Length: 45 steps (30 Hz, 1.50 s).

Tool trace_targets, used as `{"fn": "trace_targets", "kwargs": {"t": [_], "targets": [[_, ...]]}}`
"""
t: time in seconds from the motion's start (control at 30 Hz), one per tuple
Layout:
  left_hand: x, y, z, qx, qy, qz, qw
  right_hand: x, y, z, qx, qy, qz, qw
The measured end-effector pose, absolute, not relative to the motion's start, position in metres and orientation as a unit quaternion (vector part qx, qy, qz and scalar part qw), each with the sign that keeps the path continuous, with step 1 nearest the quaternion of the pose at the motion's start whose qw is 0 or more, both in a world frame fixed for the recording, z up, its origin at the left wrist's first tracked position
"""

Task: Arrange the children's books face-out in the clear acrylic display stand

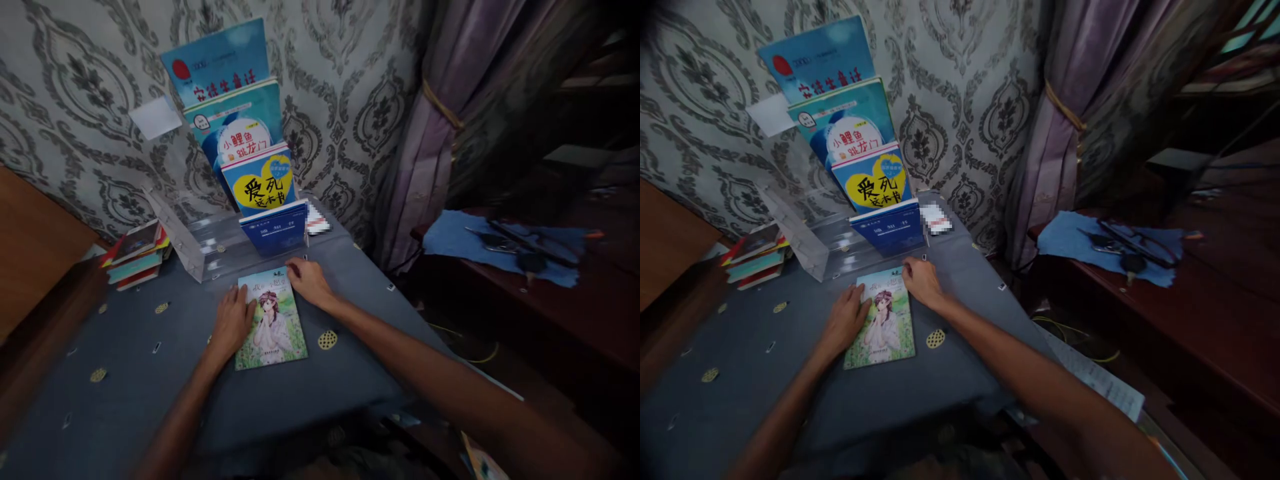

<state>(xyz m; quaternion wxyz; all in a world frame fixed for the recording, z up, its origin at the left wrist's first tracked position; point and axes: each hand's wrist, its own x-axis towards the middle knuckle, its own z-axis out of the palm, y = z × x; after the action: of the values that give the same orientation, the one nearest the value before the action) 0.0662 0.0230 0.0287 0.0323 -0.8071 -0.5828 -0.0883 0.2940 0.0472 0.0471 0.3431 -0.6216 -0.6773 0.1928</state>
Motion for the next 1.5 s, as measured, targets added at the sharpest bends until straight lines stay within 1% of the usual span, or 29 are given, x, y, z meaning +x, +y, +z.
{"fn": "trace_targets", "kwargs": {"t": [0.1,0.2,0.23,0.33,0.5,0.6,1.07,1.23,1.33,1.4,1.5], "targets": [[0.063,0.04,0.041,-0.814,-0.579,-0.038,0.018,0.287,0.042,0.049,-0.614,-0.657,0.254,0.357],[0.066,0.05,0.062,-0.819,-0.573,0.005,0.016,0.277,0.033,0.05,-0.564,-0.659,0.359,0.345],[0.07,0.05,0.068,-0.821,-0.571,0.015,0.021,0.275,0.03,0.05,-0.547,-0.667,0.375,0.339],[0.093,0.038,0.083,-0.83,-0.555,0.033,0.032,0.276,0.029,0.049,-0.533,-0.694,0.336,0.349],[0.132,0.01,0.086,-0.827,-0.555,0.05,0.072,0.289,0.047,0.039,-0.585,-0.662,0.251,0.396],[0.142,0.005,0.083,-0.819,-0.565,0.057,0.084,0.29,0.054,0.032,-0.587,-0.652,0.255,0.407],[0.15,0.007,0.092,-0.81,-0.577,0.089,0.053,0.289,0.054,0.024,-0.541,-0.672,0.278,0.422],[0.148,0.008,0.092,-0.811,-0.576,0.086,0.052,0.29,0.052,0.025,-0.522,-0.662,0.28,0.459],[0.148,0.007,0.087,-0.811,-0.576,0.083,0.057,0.29,0.048,0.027,-0.505,-0.663,0.254,0.49],[0.148,0.007,0.084,-0.811,-0.576,0.079,0.062,0.29,0.044,0.029,-0.5,-0.686,0.236,0.474],[0.146,0.007,0.081,-0.816,-0.57,0.071,0.067,0.289,0.041,0.032,-0.501,-0.739,0.23,0.386]]}}
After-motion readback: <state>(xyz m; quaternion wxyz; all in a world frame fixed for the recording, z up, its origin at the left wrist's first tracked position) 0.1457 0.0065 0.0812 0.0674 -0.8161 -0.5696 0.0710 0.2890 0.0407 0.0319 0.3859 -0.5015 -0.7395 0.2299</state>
